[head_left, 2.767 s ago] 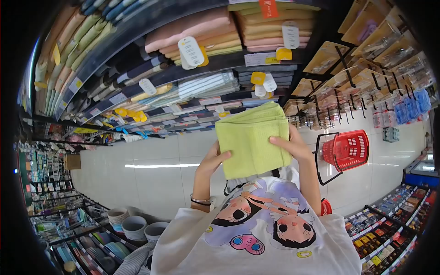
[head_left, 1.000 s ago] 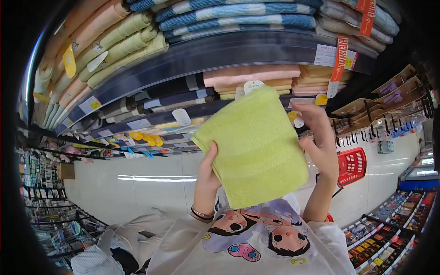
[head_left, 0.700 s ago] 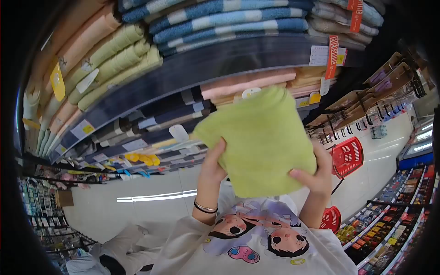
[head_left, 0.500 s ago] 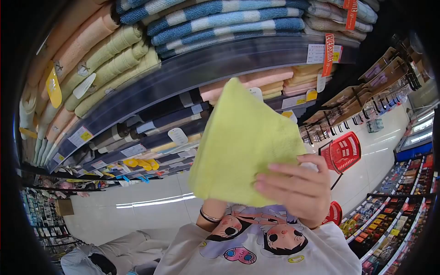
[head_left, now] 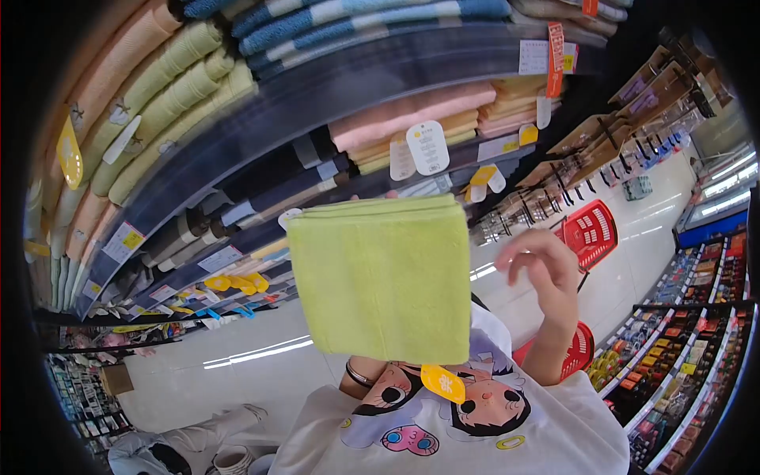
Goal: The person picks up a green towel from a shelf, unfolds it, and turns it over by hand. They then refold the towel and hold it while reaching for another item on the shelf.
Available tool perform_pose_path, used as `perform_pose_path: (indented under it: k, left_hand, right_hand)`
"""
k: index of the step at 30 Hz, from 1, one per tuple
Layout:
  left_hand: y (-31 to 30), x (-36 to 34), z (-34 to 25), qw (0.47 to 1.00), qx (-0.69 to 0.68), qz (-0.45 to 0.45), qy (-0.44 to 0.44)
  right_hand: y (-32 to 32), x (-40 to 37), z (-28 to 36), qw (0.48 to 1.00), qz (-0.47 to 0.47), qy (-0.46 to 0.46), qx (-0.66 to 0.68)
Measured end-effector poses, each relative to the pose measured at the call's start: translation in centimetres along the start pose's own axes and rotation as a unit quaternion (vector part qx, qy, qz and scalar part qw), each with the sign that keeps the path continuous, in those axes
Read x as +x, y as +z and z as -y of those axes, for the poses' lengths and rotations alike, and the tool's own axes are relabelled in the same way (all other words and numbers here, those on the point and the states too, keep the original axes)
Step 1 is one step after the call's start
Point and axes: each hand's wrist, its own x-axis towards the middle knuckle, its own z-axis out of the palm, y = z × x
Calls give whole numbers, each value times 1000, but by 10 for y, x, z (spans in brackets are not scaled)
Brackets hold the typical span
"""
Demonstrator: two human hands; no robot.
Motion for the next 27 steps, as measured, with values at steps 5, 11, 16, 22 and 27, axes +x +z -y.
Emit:
perform_pose_path:
  k: [5,11,16,22,27]
  left_hand:
    - [-6,-35,11,999,39,-27,-16]
    - [-4,-46,4,996,86,-28,9]
    - [3,-25,-20,990,122,-17,71]
    - [14,-3,-61,930,283,-8,233]
    - [4,63,-78,639,585,7,499]
  right_hand:
    - [33,8,-23,984,74,159,-39]
    - [55,16,-50,957,-65,209,192]
    - [39,26,-50,931,-126,219,263]
    - [-3,58,-19,932,-121,157,302]
    - [3,109,3,932,-6,149,330]
